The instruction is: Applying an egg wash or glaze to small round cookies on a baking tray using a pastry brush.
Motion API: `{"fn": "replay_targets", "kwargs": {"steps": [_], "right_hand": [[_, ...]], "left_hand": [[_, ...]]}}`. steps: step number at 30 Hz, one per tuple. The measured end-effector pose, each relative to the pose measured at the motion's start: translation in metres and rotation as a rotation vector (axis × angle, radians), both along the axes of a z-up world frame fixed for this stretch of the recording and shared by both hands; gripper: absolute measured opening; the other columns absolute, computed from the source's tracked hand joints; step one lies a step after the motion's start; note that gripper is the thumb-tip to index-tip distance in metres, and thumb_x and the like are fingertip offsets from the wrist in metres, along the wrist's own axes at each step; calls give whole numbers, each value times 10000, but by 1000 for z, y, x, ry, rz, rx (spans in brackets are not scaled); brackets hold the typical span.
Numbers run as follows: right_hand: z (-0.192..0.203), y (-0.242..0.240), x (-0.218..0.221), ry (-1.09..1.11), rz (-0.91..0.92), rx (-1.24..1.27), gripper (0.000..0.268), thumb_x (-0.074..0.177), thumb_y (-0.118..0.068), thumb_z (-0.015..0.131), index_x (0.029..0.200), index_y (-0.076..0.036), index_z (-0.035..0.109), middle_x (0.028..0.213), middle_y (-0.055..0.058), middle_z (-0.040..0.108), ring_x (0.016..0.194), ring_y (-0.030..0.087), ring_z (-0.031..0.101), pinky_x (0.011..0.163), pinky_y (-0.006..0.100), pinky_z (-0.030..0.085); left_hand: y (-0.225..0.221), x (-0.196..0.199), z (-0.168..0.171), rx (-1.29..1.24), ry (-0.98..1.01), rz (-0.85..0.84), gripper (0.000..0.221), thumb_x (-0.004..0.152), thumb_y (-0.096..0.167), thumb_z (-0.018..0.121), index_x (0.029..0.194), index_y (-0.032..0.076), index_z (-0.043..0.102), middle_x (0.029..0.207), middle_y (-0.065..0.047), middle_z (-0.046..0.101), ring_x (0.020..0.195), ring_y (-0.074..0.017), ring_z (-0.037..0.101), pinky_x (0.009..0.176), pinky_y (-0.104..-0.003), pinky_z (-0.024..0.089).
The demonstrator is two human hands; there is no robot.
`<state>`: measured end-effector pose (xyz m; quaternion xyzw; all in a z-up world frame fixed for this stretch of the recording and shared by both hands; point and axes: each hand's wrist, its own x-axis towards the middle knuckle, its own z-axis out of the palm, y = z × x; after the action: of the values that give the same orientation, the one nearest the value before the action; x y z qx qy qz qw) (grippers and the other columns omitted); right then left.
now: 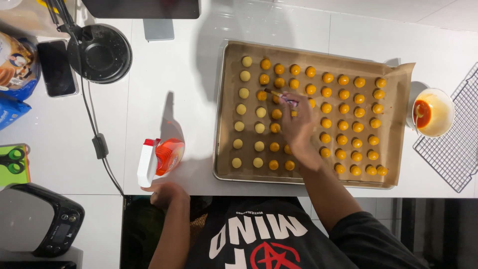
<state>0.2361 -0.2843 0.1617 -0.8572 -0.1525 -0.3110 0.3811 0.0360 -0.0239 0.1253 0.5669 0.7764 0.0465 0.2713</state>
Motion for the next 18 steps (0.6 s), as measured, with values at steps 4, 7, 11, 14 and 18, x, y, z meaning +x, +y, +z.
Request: {"fn": "replay_targets", "kwargs": {"steps": [4,7,11,14,18], "right_hand": [[6,4,-23,136,7,-10,185,962,-128,807,946,5,680,911,184,756,840,379,741,747,416,588],[13,4,-37,78,-27,147,130,974,-64,778,993,-5,664,945,184,744,864,350,740,773,398,604],[48,-12,-50,-5,-79,350,127,988,23,743,1055,-19,643,990,184,727,896,311,737,806,373,625],[79,-64,-45,-79,-127,497,180,999,88,718,1102,-28,628,1024,185,714,920,282,734,832,354,640],[111,-186,-32,-344,-275,402,148,1035,150,653,1118,71,560,1069,270,643,1021,392,700,934,461,641]], "left_hand": [[-2,3,5,25,8,6,262,1063,191,488,918,79,676,903,-38,737,866,-263,736,914,-352,523],[5,0,-3,28,-81,158,356,1028,328,446,998,53,669,971,-71,737,923,-281,731,922,-359,536],[12,1,-14,18,-200,351,576,983,510,386,1104,17,660,1062,-115,737,999,-306,726,934,-369,553],[13,9,-22,-3,-291,485,763,948,645,340,1183,-10,654,1130,-148,738,1056,-325,722,942,-375,567],[18,1,-56,48,-246,441,897,949,707,298,1182,-90,638,1157,-271,709,1093,-455,691,981,-468,550]]}}
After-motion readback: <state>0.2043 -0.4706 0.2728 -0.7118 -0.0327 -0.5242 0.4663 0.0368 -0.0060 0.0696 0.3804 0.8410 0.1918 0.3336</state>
